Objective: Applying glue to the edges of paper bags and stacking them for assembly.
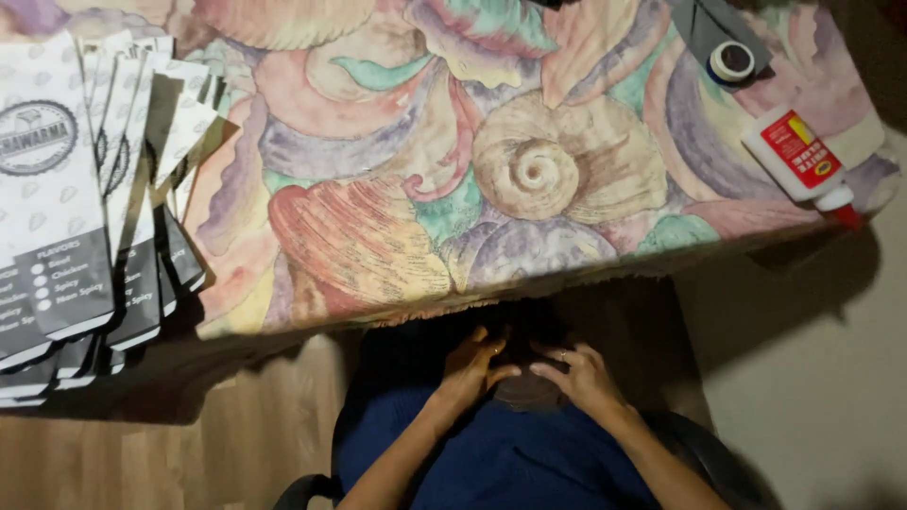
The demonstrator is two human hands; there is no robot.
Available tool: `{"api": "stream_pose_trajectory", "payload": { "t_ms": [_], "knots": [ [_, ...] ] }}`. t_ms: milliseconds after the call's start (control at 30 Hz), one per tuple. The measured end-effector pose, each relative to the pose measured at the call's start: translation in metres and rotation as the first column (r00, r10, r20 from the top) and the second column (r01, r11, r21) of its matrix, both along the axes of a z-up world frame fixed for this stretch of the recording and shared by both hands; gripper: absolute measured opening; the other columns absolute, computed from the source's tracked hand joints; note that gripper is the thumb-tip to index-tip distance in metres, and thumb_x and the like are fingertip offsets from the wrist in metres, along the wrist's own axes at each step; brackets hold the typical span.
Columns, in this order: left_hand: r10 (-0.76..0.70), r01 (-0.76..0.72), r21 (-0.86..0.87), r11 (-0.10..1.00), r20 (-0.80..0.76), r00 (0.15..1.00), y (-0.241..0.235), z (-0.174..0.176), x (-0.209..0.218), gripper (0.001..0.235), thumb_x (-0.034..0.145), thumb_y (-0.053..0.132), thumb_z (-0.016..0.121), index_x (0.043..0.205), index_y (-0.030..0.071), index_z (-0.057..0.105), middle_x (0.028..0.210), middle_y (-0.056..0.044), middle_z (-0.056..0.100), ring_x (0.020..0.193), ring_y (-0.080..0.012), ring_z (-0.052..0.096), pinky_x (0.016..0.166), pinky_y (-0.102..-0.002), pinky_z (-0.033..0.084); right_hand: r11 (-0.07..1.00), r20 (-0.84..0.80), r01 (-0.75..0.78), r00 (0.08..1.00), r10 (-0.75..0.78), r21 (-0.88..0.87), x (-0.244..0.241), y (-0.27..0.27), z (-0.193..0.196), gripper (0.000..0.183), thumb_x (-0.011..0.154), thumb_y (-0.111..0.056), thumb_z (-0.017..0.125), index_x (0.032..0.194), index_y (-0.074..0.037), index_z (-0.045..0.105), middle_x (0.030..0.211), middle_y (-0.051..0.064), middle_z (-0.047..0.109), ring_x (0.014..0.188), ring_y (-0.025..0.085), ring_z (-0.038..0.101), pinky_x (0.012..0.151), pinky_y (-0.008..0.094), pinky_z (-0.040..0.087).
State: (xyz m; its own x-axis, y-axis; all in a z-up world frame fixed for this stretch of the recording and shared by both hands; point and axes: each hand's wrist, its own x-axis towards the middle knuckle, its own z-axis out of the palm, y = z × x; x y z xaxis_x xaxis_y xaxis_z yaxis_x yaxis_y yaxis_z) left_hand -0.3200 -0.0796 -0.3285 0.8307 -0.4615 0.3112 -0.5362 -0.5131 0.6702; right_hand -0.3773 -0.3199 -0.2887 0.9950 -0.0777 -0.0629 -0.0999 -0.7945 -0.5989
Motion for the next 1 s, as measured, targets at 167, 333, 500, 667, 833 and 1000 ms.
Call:
{"api": "stream_pose_trajectory", "payload": {
  "t_ms": [167,333,500,667,833,1000],
  "knots": [
    [0.013,-0.093,-0.100,0.991,-0.608,0.794,-0.016,0.019,0.032,0.050,0.077,0.029,0.091,0.115,0.005,0.068,0.109,-0.020,0.070,0.122,-0.0386,0.064,0.093,-0.043,0.059,0.992,0.072,0.039,0.996,-0.047,0.117,0.024,-0.006,0.008,0.043,0.063,-0.045,0.095,0.065,-0.006,0.076,0.051,0.015,0.065,0.055,0.035,0.067,0.055,0.037,0.054],
    [-0.295,-0.121,-0.477,0.870,-0.702,0.648,0.001,-0.033,0.020,0.024,0.099,0.008,0.075,0.079,0.009,0.061,0.071,0.006,0.037,0.051,0.0010,0.029,0.047,-0.021,0.022,0.937,-0.387,0.252,0.910,-0.146,0.240,0.023,-0.013,0.027,0.030,0.073,-0.032,0.089,0.093,-0.010,0.089,0.091,0.003,0.087,0.075,0.007,0.077,0.066,0.025,0.056],
    [0.049,-0.137,0.006,0.991,-0.948,0.316,0.002,0.062,0.037,0.020,0.077,0.022,0.079,0.079,0.022,0.059,0.074,0.002,0.061,0.059,-0.0100,0.051,0.053,-0.030,0.038,0.954,-0.344,0.155,0.937,-0.059,0.257,0.018,-0.034,0.012,0.016,0.087,-0.015,0.069,0.077,-0.006,0.078,0.065,0.004,0.074,0.062,0.013,0.071,0.063,0.031,0.054],
    [-0.331,0.327,-0.088,0.941,-0.034,0.943,0.056,0.198,0.049,0.022,0.085,0.017,0.070,0.107,0.019,0.072,0.112,-0.010,0.064,0.088,-0.0278,0.066,0.076,-0.042,0.052,0.996,-0.335,0.084,0.939,-0.072,0.024,0.001,-0.069,-0.028,0.023,0.080,-0.019,0.077,0.099,-0.008,0.070,0.094,0.006,0.078,0.082,0.016,0.080,0.079,0.034,0.059],
    [0.205,0.064,0.814,0.577,-0.220,0.954,0.196,0.268,0.116,0.040,0.099,0.038,0.048,0.137,0.028,0.056,0.130,-0.006,0.062,0.118,-0.0280,0.062,0.091,-0.051,0.055,0.992,-0.178,0.075,0.982,-0.056,0.102,0.016,-0.027,0.068,0.017,0.087,-0.017,0.072,0.102,-0.011,0.078,0.108,0.001,0.077,0.082,0.010,0.082,0.078,0.023,0.062],
    [0.500,-0.675,0.502,0.541,0.452,0.738,0.298,0.363,0.141,0.048,0.102,-0.006,0.048,0.149,-0.003,0.058,0.146,-0.030,0.054,0.129,-0.0435,0.054,0.117,-0.060,0.029,0.975,-0.211,-0.130,0.963,0.168,0.182,0.035,0.013,0.146,0.026,0.088,-0.026,0.073,0.112,-0.018,0.081,0.115,-0.006,0.083,0.107,0.010,0.078,0.091,0.029,0.056]
  ]
}}
